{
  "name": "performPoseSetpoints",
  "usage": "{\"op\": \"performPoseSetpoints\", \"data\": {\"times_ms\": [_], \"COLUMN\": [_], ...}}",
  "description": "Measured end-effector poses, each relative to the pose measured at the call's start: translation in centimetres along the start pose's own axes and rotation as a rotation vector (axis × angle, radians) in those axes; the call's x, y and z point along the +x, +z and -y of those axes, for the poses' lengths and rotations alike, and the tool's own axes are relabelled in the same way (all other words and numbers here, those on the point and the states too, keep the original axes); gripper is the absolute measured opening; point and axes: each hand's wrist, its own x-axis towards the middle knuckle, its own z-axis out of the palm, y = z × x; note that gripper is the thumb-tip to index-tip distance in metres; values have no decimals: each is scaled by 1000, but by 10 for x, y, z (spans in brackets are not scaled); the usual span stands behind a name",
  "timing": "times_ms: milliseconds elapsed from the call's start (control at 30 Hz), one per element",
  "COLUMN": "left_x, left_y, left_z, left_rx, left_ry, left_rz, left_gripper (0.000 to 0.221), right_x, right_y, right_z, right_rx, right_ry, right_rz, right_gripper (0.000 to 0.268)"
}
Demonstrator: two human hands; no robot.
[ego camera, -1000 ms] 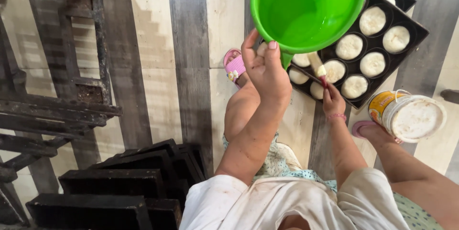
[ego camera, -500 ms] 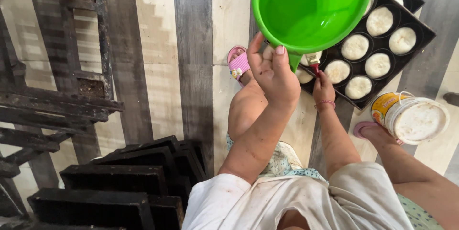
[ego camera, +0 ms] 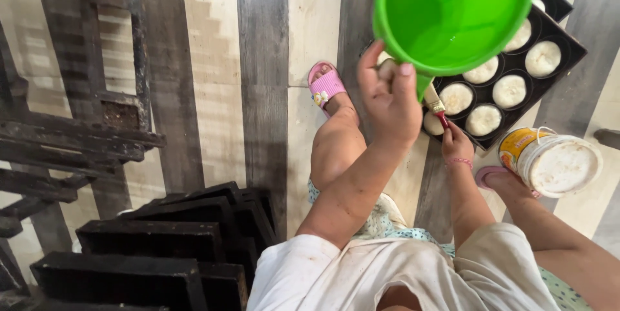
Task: The person sits on the floor of a bakery carrying a bucket, then sets it down and uses a pastry brush dipped from a green bowl of liquid to brush the tops of proofed dough buns arranged in black baking trays, working over the buns one tray at a time.
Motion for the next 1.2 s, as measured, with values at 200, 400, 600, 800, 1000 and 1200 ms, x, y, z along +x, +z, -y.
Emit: {"op": "performPoseSetpoints", "data": {"times_ms": [200, 400, 600, 800, 1000, 1200], "left_x": [-11, -22, -23, -37, -32, -41], "left_y": [10, 28, 47, 55, 49, 46], "left_z": [-3, -6, 2, 4, 5, 12], "left_rx": [174, 415, 500, 541, 453, 593], "left_ry": [-51, -52, -225, -201, -159, -130], "left_rz": [66, 216, 369, 420, 398, 400], "left_gripper": [46, 42, 54, 52, 55, 50], "right_x": [21, 107, 97, 75, 67, 69], "right_y": [32, 87, 84, 63, 44, 38], "right_z": [-16, 18, 97, 77, 68, 62], "right_rx": [455, 1191, 69, 221, 151, 61], "right_ry": [-166, -254, -275, -224, -340, -302], "right_rz": [125, 431, 98, 171, 137, 72], "right_gripper": [27, 19, 39, 38, 36, 36]}}
